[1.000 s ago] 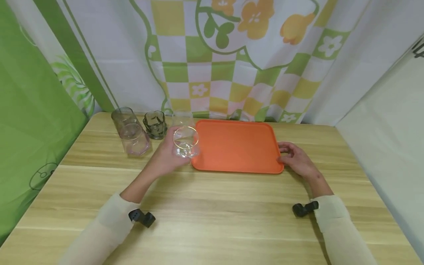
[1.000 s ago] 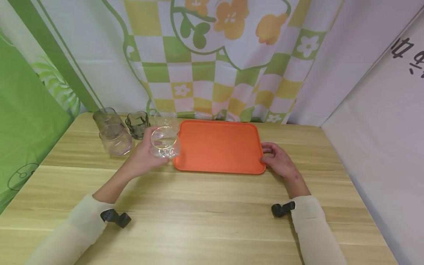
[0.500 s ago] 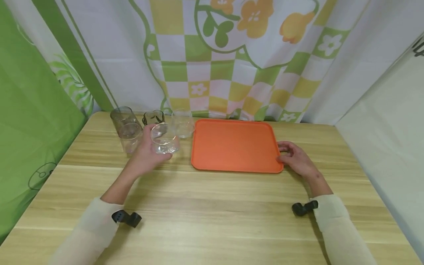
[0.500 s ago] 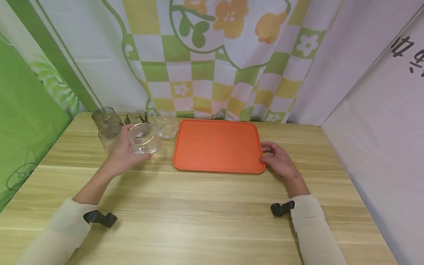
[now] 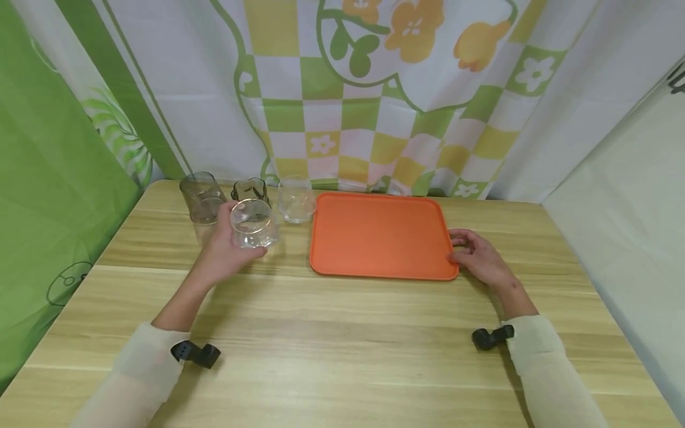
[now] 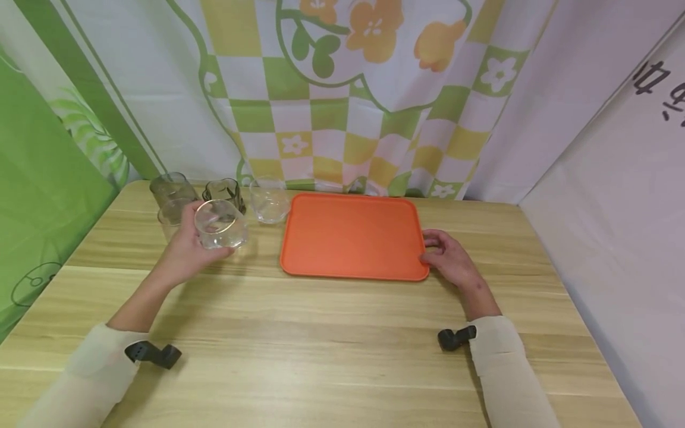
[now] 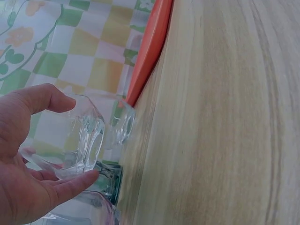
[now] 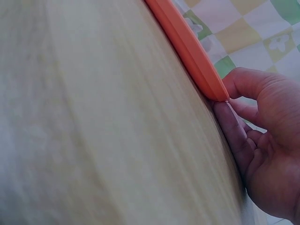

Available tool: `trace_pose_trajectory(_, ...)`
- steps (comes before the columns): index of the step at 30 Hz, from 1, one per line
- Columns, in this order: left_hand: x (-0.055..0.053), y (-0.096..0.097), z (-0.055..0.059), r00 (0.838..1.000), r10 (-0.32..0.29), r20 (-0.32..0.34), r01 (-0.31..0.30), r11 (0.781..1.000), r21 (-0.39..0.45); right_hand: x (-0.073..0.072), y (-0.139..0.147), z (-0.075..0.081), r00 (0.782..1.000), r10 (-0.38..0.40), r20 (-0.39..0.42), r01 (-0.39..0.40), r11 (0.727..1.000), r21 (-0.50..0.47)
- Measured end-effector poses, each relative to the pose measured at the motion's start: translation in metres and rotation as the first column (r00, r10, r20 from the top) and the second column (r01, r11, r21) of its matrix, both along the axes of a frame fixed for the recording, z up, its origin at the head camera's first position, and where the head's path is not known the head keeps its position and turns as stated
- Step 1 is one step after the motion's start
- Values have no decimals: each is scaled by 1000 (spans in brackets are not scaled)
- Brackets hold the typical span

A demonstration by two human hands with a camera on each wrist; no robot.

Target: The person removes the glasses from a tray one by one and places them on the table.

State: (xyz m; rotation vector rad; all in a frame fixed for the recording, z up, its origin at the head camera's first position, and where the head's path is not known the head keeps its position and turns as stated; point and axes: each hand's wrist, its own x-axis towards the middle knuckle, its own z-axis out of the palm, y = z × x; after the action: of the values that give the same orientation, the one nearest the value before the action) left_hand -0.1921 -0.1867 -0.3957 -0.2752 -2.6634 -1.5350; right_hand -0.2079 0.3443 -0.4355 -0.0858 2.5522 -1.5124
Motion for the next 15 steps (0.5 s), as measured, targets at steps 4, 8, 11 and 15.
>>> trace_pose_trajectory(4, -1, 2, 0, 1000, -6, -8, 7, 1000, 20, 1, 0, 0, 1000, -3, 6, 3, 1000, 3)
trace_pose_trajectory(8, -2, 3, -2, 1000, -16, -7, 16, 999, 35, 0, 0, 0, 1000, -5, 8, 5, 1000, 9)
trace_pose_trajectory(11, -5, 3, -6, 1000, -16, -5, 17, 999, 32, 1, -1, 1, 1000, -4, 6, 4, 1000, 12)
trace_pose_trajectory(15, -12, 5, -9, 1000, -12, -6, 12, 1000, 26, 1, -1, 1, 1000, -3, 8, 3, 1000, 4)
